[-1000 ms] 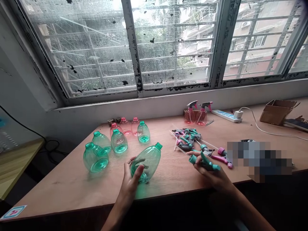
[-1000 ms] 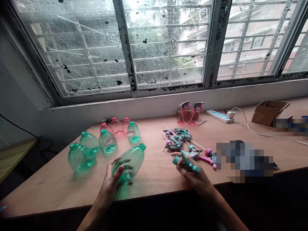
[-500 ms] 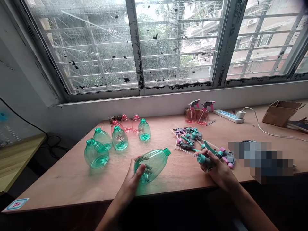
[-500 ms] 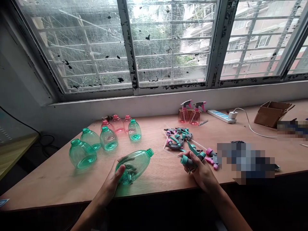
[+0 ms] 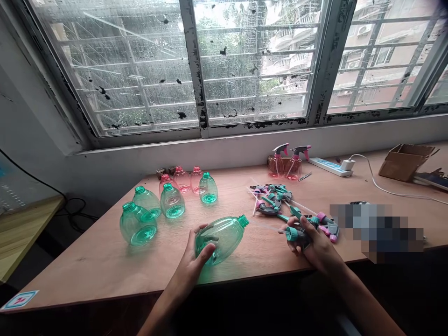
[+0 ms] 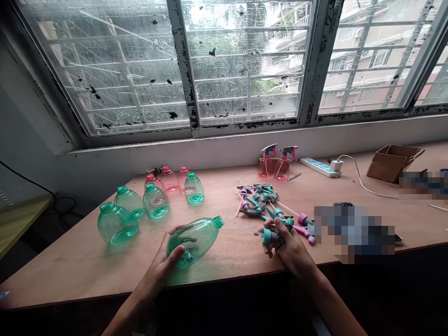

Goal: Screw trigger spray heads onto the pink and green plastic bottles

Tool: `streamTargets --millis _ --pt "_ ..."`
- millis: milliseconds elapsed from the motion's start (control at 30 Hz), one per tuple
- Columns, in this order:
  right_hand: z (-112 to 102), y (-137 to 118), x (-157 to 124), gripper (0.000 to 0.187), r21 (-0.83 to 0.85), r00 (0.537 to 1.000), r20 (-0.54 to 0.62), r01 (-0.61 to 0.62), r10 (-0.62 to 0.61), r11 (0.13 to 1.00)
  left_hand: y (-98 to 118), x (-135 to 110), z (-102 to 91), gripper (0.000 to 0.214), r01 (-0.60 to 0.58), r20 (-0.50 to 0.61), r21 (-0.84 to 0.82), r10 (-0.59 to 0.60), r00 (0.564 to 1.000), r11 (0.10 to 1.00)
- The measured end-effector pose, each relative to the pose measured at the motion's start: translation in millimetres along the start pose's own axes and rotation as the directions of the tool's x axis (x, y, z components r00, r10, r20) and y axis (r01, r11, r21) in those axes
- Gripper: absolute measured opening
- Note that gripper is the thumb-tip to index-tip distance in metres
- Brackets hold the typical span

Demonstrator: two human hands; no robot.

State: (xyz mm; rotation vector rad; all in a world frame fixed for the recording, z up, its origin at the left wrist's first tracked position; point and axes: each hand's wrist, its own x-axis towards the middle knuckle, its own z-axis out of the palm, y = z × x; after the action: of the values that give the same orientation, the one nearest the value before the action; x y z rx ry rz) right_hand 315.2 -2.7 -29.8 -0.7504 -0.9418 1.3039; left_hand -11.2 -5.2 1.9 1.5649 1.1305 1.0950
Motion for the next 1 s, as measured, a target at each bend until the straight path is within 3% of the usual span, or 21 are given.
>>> streamTargets --millis 200,333,467,667,800,900,1000 --pt "5 0 -1 0.038 -0.088 0.998 -0.041 0.044 -0.048 0.995 9 -3 5.1 0.064 -0.073 -0.002 0.135 0.074 0.997 0.988" --pt "9 0 -3 0.038 -0.304 1.0 0.014 0.027 -0.024 0.952 11 -8 11.3 0.076 -0.166 0.156 0.135 0.145 0.977 0.977" --pt "13 -8 -4 0.034 -0.524 0.99 0.138 0.106 -0.039 0.845 14 -13 14.2 0.083 -0.219 0.265 0.248 0.151 0.952 0.944" --pt "12 -7 -7 0.042 -0.51 0.965 0.256 0.179 -0.05 0.842 17 -14 13.7 0.084 -0.215 0.255 0.294 0.141 0.957 0.931" --pt "12 -4 -8 0.034 -0.576 0.954 0.268 0.269 -0.132 0.772 14 -14 13.6 0.084 -0.216 0.278 0.277 0.137 0.951 0.936" --pt "13 -5 -7 0.027 -0.673 0.963 0.24 0.255 -0.12 0.694 14 -13 13.5 0.084 -0.239 0.298 0.283 0.151 0.942 0.929" --pt "15 -8 -7 0.028 -0.703 0.966 0.245 0.237 -0.085 0.67 14 -13 12.2 0.084 -0.272 0.321 0.307 0.169 0.932 0.912"
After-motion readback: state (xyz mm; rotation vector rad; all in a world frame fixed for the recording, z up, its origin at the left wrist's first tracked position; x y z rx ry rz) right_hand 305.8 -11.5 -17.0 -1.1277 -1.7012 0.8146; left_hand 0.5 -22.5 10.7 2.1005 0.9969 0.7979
